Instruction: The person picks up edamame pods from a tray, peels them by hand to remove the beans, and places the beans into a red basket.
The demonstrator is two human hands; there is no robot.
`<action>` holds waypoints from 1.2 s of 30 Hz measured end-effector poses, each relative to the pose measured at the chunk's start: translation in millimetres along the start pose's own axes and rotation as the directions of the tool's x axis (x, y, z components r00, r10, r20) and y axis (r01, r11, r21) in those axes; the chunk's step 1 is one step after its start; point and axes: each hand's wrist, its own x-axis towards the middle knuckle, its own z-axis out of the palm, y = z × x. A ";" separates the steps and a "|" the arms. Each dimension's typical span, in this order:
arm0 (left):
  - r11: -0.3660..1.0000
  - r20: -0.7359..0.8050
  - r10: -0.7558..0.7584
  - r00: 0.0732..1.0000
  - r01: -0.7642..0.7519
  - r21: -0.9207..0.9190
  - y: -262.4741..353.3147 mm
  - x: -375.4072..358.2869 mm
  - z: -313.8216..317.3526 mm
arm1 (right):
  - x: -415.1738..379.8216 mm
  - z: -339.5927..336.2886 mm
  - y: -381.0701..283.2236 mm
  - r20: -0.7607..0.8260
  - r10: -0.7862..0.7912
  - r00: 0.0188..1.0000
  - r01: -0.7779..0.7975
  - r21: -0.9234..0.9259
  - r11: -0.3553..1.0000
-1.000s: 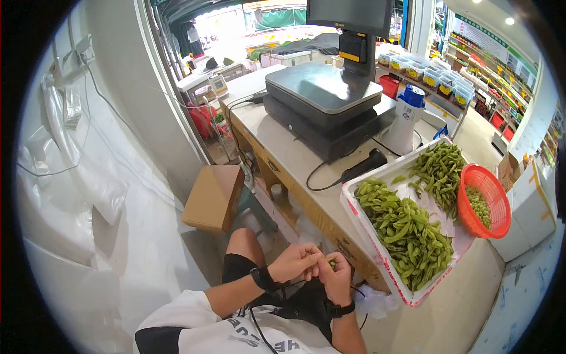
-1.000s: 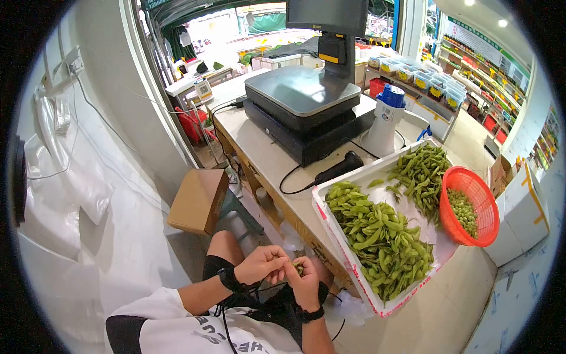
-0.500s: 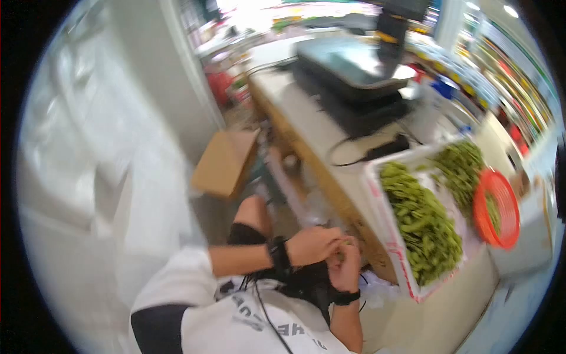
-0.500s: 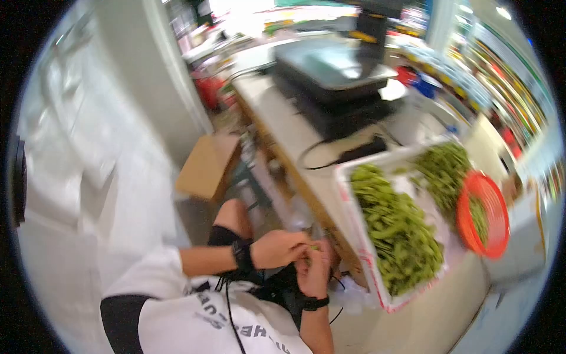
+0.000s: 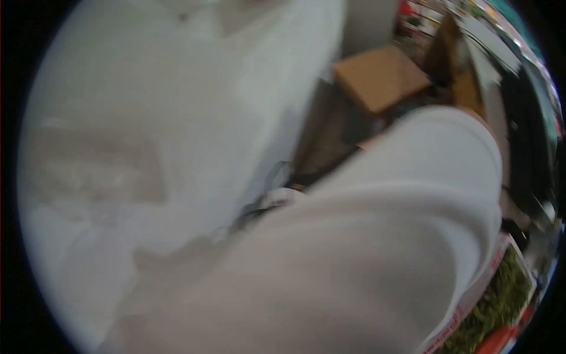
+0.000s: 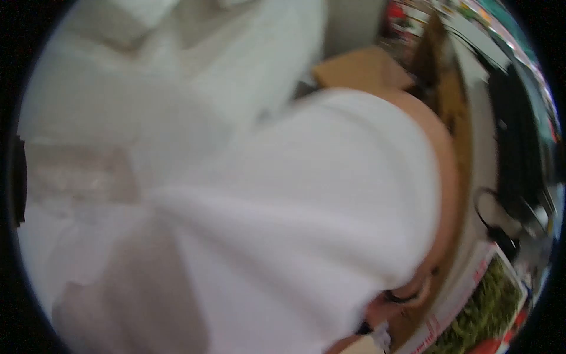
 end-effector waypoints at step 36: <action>0.864 -0.541 0.059 0.839 -0.315 -0.394 -31.7 100.7 -122.4 | 0.1 -149.2 -142.5 0.105 0.737 0.668 -0.404 0.882 0.240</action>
